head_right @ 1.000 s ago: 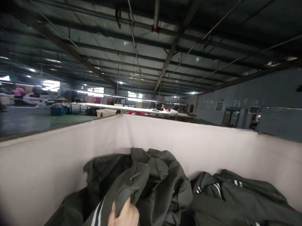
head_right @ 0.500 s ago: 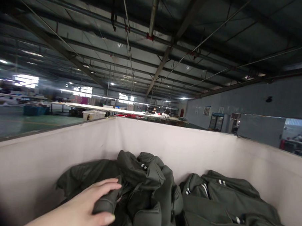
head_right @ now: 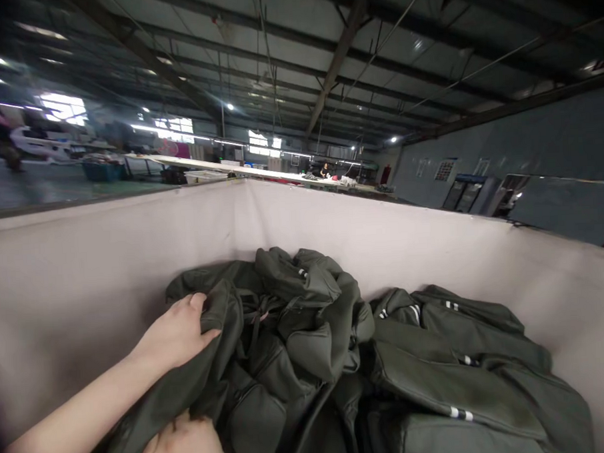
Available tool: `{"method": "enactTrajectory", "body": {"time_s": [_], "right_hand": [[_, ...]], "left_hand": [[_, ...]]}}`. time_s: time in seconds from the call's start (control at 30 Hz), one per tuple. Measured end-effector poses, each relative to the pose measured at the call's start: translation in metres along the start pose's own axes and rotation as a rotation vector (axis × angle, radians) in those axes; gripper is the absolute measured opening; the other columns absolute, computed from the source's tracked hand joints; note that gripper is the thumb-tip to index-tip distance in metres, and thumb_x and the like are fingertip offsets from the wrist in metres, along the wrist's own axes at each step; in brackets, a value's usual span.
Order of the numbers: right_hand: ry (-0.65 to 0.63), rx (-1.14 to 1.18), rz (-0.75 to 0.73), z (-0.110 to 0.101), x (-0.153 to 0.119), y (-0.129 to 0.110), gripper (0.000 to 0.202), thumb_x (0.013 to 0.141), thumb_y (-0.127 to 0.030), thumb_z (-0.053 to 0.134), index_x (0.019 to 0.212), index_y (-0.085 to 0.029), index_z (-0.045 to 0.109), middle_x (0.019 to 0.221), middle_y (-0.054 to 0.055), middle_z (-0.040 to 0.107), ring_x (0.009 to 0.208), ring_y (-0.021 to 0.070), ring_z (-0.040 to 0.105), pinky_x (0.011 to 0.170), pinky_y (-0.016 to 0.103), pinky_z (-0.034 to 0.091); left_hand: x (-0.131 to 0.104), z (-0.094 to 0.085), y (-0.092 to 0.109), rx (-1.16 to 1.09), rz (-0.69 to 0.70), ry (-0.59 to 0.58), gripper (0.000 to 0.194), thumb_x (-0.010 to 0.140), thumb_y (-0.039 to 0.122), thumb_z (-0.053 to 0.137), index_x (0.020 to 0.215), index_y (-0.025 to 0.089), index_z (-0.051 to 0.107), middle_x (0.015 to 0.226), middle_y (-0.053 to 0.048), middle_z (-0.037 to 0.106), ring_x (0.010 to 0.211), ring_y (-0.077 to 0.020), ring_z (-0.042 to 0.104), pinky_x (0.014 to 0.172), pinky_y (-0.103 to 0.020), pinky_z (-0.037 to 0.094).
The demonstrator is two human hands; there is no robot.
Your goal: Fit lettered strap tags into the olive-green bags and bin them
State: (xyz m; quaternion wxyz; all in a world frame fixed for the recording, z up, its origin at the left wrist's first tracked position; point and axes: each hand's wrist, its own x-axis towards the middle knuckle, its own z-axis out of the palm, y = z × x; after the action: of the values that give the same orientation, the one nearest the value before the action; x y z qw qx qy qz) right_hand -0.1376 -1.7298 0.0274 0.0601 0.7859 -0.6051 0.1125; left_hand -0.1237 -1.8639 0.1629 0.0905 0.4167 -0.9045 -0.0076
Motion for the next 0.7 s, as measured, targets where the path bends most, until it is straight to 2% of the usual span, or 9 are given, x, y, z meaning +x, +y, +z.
{"method": "enactTrajectory", "body": {"time_s": [0.07,0.13,0.27,0.37,0.43,0.47,0.53,0.6,0.7], "right_hand": [[-0.027,-0.025,0.003,0.005,0.007,0.004,0.025,0.077,-0.023,0.062,0.097,-0.008,0.061,0.085,0.015,0.066,0.083,0.0279,0.062,0.055,0.036,0.055],[-0.036,-0.034,0.013,0.007,0.011,0.006,0.039,0.074,-0.023,0.066,0.107,-0.003,0.059,0.096,0.020,0.065,0.090,0.0294,0.061,0.060,0.037,0.056],[-0.037,0.140,-0.025,-0.005,0.008,0.017,0.058,0.074,-0.030,0.067,0.122,0.000,0.053,0.113,0.024,0.062,0.104,0.0322,0.058,0.082,0.042,0.056],[-0.102,0.511,-0.112,-0.015,-0.002,0.040,0.050,0.074,-0.021,0.061,0.123,-0.012,0.058,0.117,0.014,0.066,0.110,0.0268,0.059,0.094,0.036,0.051],[-0.145,0.797,-0.077,-0.011,-0.009,0.064,0.044,0.073,-0.010,0.049,0.111,-0.022,0.067,0.107,0.003,0.072,0.099,0.0190,0.066,0.090,0.028,0.051],[-0.140,0.916,0.004,-0.004,-0.010,0.078,0.044,0.073,-0.007,0.043,0.102,-0.024,0.072,0.098,-0.001,0.074,0.090,0.0164,0.068,0.086,0.026,0.051],[-0.035,1.083,0.303,0.013,-0.008,0.111,0.041,0.072,-0.006,0.039,0.084,-0.023,0.075,0.083,-0.002,0.075,0.079,0.0159,0.069,0.081,0.026,0.052],[0.174,1.184,0.661,0.033,0.003,0.148,0.030,0.067,-0.008,0.048,0.074,-0.021,0.073,0.081,0.000,0.074,0.086,0.0195,0.068,0.088,0.028,0.050],[0.338,1.187,0.942,0.056,0.031,0.201,0.018,0.066,-0.014,0.058,0.076,-0.019,0.071,0.090,0.007,0.074,0.101,0.0258,0.065,0.096,0.034,0.047]], "left_hand": [[0.000,0.013,-0.016,-0.008,-0.073,0.044,0.041,0.079,0.036,0.059,0.107,0.007,0.051,0.111,-0.022,0.058,0.111,-0.0349,0.057,0.095,-0.039,0.045],[0.003,0.021,-0.034,-0.038,-0.111,0.023,0.037,0.080,0.038,0.057,0.103,0.009,0.051,0.108,-0.020,0.059,0.107,-0.0339,0.059,0.093,-0.039,0.046],[0.007,0.026,-0.068,-0.159,-0.073,-0.047,0.025,0.083,0.037,0.052,0.096,0.016,0.054,0.103,-0.013,0.063,0.098,-0.0277,0.062,0.089,-0.035,0.047],[-0.011,0.027,-0.081,-0.261,-0.050,-0.031,0.020,0.084,0.037,0.050,0.089,0.019,0.055,0.095,-0.008,0.063,0.090,-0.0238,0.063,0.085,-0.033,0.048],[-0.037,0.031,-0.076,-0.325,-0.011,0.007,0.018,0.086,0.036,0.049,0.085,0.020,0.056,0.092,-0.007,0.063,0.090,-0.0227,0.062,0.084,-0.032,0.049],[-0.053,0.034,-0.069,-0.353,0.018,0.028,0.016,0.087,0.034,0.049,0.085,0.020,0.057,0.093,-0.007,0.063,0.092,-0.0225,0.062,0.085,-0.032,0.049],[-0.087,0.045,-0.050,-0.389,0.084,0.070,0.015,0.087,0.028,0.048,0.091,0.021,0.062,0.105,-0.008,0.064,0.102,-0.0224,0.061,0.092,-0.032,0.050],[-0.119,0.057,-0.031,-0.373,0.103,0.104,0.023,0.082,0.018,0.049,0.098,0.024,0.065,0.114,-0.008,0.064,0.107,-0.0222,0.060,0.097,-0.032,0.050],[-0.156,0.070,-0.016,-0.307,0.181,0.162,0.046,0.066,0.009,0.056,0.106,0.030,0.067,0.117,-0.004,0.067,0.108,-0.0242,0.062,0.096,-0.032,0.054]]}}
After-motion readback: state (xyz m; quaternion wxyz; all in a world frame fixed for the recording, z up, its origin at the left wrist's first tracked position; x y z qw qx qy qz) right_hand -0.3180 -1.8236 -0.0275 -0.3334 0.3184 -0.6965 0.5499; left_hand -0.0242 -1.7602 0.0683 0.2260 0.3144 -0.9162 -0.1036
